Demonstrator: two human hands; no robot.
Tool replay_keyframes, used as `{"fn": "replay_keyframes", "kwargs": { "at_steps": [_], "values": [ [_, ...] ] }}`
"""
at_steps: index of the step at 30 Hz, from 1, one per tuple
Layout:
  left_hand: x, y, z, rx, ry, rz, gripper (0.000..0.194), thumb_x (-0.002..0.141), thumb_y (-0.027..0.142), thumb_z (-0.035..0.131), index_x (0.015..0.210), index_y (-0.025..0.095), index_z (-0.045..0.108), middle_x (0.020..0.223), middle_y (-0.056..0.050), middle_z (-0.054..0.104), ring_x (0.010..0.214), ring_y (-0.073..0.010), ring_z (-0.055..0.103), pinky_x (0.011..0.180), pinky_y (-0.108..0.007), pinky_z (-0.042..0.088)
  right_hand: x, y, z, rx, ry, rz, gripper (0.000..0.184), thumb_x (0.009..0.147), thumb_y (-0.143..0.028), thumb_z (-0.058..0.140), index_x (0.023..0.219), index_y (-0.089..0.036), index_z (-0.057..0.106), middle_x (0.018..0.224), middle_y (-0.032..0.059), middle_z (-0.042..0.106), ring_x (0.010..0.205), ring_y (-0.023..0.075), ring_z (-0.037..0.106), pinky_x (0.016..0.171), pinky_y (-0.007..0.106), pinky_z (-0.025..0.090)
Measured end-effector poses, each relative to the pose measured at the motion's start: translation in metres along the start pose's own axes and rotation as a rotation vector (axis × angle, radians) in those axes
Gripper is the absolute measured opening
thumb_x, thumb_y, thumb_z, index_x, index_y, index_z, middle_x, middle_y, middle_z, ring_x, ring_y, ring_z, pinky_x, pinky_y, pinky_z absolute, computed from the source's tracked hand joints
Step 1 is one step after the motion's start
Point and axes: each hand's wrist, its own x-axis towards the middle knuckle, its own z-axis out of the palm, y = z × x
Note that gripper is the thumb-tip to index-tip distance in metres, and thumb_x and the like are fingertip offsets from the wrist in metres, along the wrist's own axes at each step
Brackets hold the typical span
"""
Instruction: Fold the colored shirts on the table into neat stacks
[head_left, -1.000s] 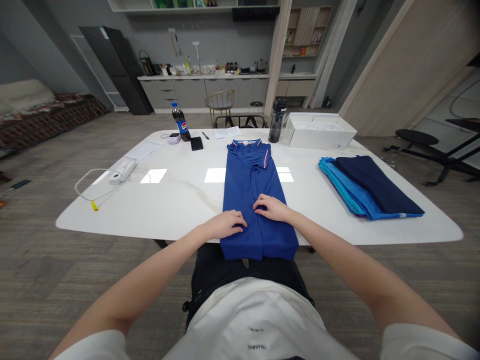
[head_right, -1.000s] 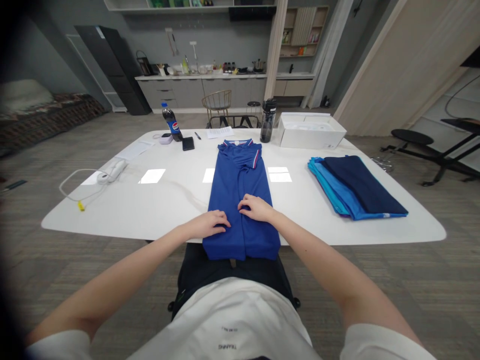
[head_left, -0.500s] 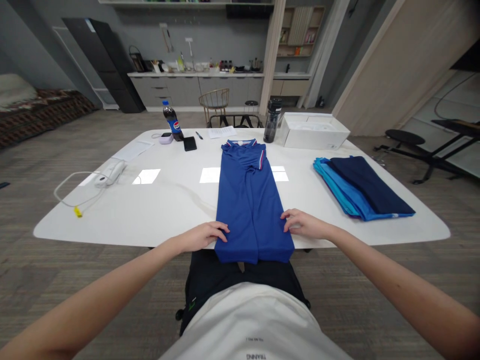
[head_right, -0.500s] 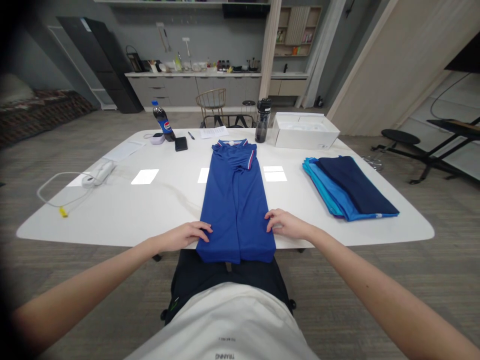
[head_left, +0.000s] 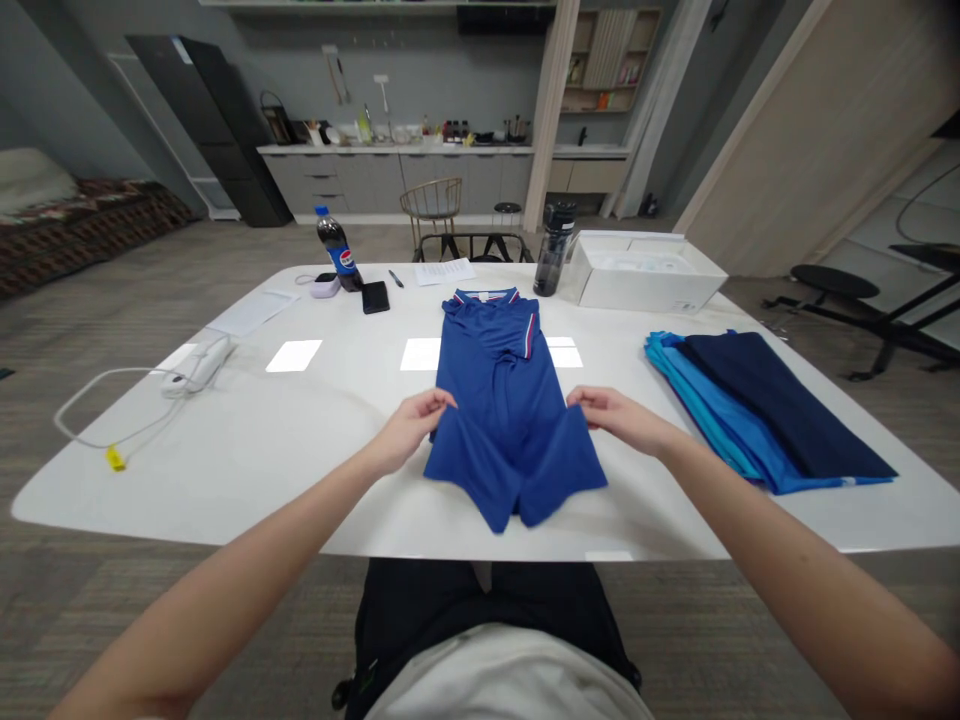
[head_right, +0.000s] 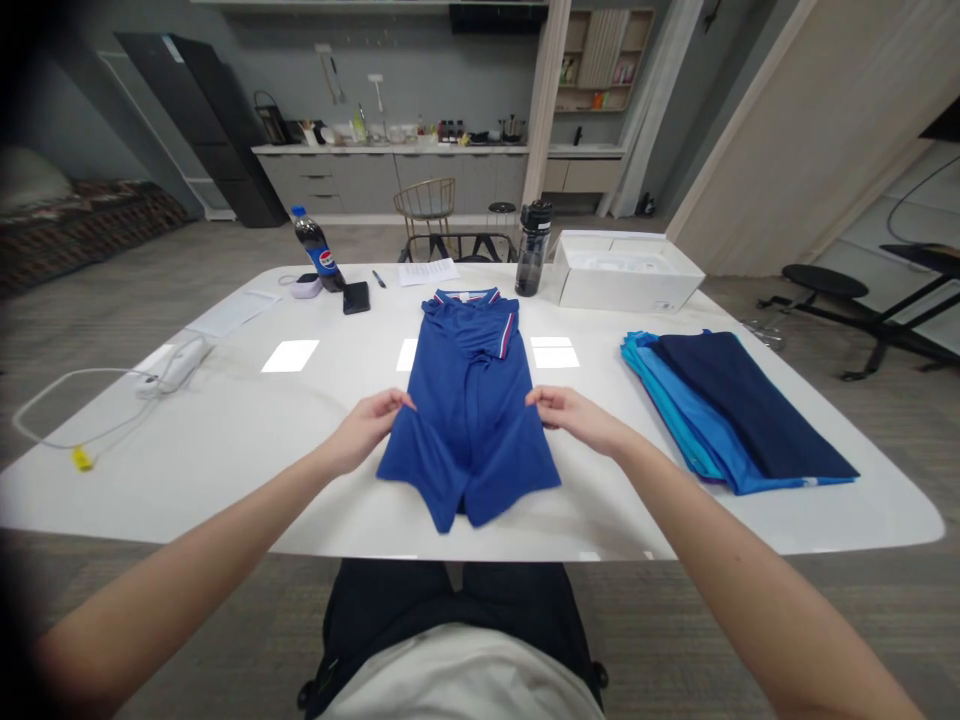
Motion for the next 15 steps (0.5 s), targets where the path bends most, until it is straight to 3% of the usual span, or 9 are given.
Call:
{"fn": "replay_keyframes", "kwargs": {
  "at_steps": [3,5,7,11,15],
  "values": [
    [0.064,-0.014,-0.011,-0.147,0.192,-0.061,0.038,0.083,0.044,0.068,0.111,0.017,0.064,0.090,-0.004,0.070,0.073,-0.0140,0.063,0.069,-0.027,0.051,0.055,0.013,-0.011,0.009,0.286,0.107,0.024,0.087,-0.043,0.062,0.089,-0.018,0.065,0.068,-0.0010,0.057,0.055,0.0114,0.046,0.057,0.025,0.040],
    [0.099,-0.028,-0.019,-0.081,0.238,-0.170,0.044,0.078,0.037,0.073,0.116,0.015,0.063,0.092,-0.006,0.071,0.076,-0.0147,0.065,0.071,-0.027,0.052,0.084,0.030,-0.015,-0.190,0.407,0.196,0.019,0.086,-0.036,0.064,0.087,-0.017,0.066,0.070,0.0007,0.060,0.059,0.0127,0.050,0.061,0.026,0.042],
    [0.122,-0.041,-0.028,0.074,0.268,-0.265,0.050,0.075,0.032,0.076,0.120,0.013,0.063,0.097,-0.008,0.072,0.082,-0.0177,0.067,0.074,-0.029,0.052,0.103,0.048,-0.017,-0.437,0.467,0.220,0.021,0.084,-0.032,0.068,0.097,-0.015,0.070,0.078,0.0032,0.064,0.070,0.0162,0.058,0.071,0.029,0.046],
    [0.143,-0.052,-0.037,0.558,0.260,-0.182,0.056,0.075,0.035,0.079,0.125,0.015,0.064,0.117,-0.014,0.069,0.105,-0.0270,0.067,0.091,-0.037,0.051,0.113,0.072,-0.019,-0.687,0.451,0.009,0.055,0.080,-0.034,0.074,0.132,-0.017,0.064,0.106,0.0087,0.065,0.095,0.0229,0.063,0.087,0.034,0.049],
    [0.148,-0.046,-0.034,1.013,0.158,0.037,0.049,0.082,0.033,0.074,0.130,0.022,0.064,0.133,-0.014,0.062,0.125,-0.0345,0.057,0.106,-0.050,0.042,0.109,0.067,-0.012,-0.840,0.394,-0.214,0.048,0.085,-0.031,0.071,0.132,-0.025,0.065,0.121,0.0107,0.061,0.111,0.0284,0.057,0.097,0.040,0.045]
  ]
}}
